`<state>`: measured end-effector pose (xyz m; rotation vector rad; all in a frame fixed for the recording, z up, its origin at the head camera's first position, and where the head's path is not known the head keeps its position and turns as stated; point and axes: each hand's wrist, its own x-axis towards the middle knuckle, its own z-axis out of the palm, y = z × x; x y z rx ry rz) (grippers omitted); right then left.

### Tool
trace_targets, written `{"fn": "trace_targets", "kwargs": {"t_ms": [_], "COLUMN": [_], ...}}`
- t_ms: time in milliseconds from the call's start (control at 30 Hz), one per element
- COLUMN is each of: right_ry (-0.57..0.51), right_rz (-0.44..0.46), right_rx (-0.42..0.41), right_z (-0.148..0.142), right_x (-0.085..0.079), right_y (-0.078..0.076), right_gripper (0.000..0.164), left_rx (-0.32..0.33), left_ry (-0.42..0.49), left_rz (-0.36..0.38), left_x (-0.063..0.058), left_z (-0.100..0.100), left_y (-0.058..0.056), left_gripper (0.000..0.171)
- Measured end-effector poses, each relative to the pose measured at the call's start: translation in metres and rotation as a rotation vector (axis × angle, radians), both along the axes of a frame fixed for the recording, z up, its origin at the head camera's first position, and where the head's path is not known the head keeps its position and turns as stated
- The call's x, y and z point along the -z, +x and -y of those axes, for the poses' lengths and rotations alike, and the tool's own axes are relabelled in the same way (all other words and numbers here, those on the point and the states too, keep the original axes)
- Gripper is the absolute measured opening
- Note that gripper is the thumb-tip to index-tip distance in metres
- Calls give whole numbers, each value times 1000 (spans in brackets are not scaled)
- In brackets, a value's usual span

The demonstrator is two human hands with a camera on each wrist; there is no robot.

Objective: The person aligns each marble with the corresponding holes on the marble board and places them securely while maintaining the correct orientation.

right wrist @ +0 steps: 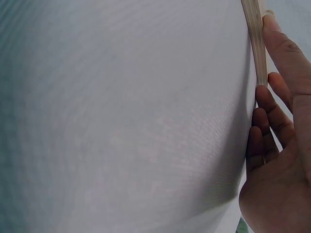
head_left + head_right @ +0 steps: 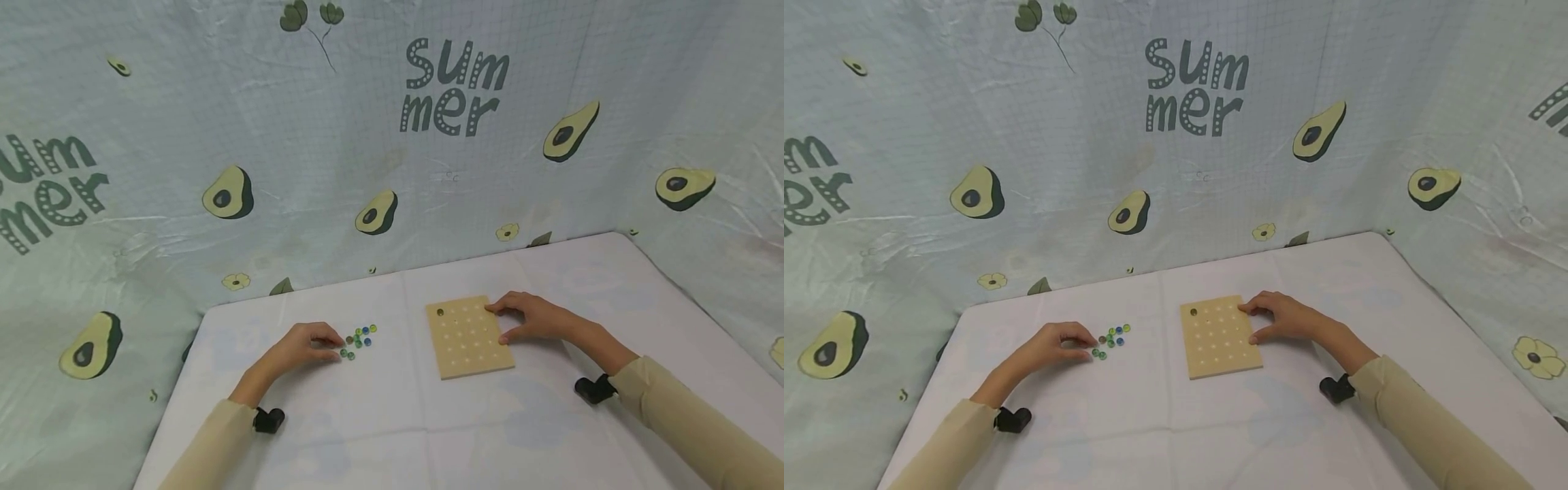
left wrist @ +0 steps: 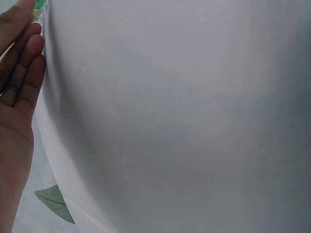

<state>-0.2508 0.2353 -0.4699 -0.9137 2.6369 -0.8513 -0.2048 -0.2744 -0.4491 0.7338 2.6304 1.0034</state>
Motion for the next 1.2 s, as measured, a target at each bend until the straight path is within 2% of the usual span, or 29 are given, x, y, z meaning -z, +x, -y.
{"fn": "trace_targets", "kwargs": {"t_ms": [100,267,667,800,1033,1200], "right_ry": [-1,-4,-3,-2,9,8], "right_rz": [6,-2,6,9,18,4], "right_rx": [4,-3,1,8,10,11], "right_z": [0,0,1,2,2,2], "right_x": [1,0,-3,-4,-3,-4], "right_y": [0,1,2,2,3,4], "right_gripper": [72,72,73,72,72,72], "left_rx": [23,59,62,39,-71,-110], "left_ry": [12,-6,-50,-44,-5,-19], "left_rz": [19,-20,-76,-92,-89,-117], "left_x": [1,0,2,1,4,-4], "left_z": [-1,-3,-4,-2,1,-2], "left_y": [-1,-2,-1,2,8,12], "left_gripper": [22,19,15,14,16,16]}}
